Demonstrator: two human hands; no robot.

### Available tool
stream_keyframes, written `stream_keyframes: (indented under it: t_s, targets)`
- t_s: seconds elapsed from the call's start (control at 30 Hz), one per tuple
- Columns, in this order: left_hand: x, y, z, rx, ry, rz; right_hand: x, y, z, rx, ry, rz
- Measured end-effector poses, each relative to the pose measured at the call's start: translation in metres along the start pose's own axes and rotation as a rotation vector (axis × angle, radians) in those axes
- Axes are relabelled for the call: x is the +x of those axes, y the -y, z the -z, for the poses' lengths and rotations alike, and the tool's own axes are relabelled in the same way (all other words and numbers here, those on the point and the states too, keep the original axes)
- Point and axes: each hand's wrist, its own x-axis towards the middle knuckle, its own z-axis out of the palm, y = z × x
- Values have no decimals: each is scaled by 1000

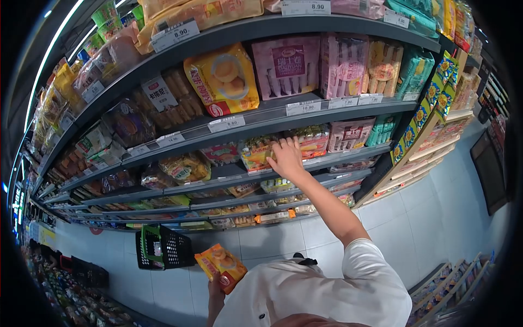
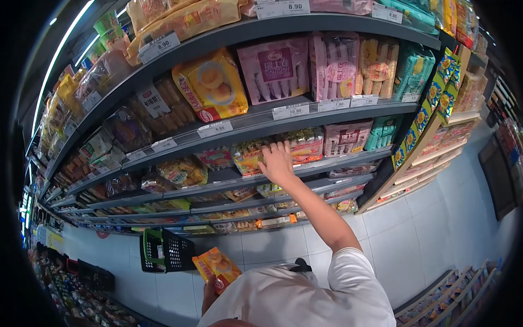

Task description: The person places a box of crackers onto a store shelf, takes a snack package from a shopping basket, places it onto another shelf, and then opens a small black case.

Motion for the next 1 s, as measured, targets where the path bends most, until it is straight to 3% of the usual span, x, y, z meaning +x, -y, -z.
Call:
stream_keyframes:
  t_s: [0.23,0.33,0.4,0.43,0.5,0.53,0.63,0.67,0.73,0.8,1.0]
  targets:
    - [20,2,9,14,-16,-3,-19,9,-1,72,-115,0]
    - [2,-19,-31,117,23,-70,-60,19,-18,127,-162,-47]
    - [-3,-28,-52,49,126,-144,-95,34,-32,416,0,-61]
    - [-8,-36,-66,68,206,-166,-113,44,-34,415,17,-79]
    - [-12,-52,-96,74,305,-225,-144,74,-40,990,504,-419]
    - [-25,-65,-123,54,332,-252,-158,86,-50,1017,563,-415]
    - [-18,-85,-156,75,363,-293,-190,113,-55,1589,775,-669]
    - [-20,-92,-169,72,346,-298,-194,119,-54,1763,824,-646]
    - [-22,-101,-191,73,355,-286,-178,128,-22,1779,822,-656]
    - [-28,-109,-211,95,373,-326,-173,124,-24,1780,710,-656]
    - [-22,-113,-228,204,440,-302,-164,111,-15,1750,661,-723]
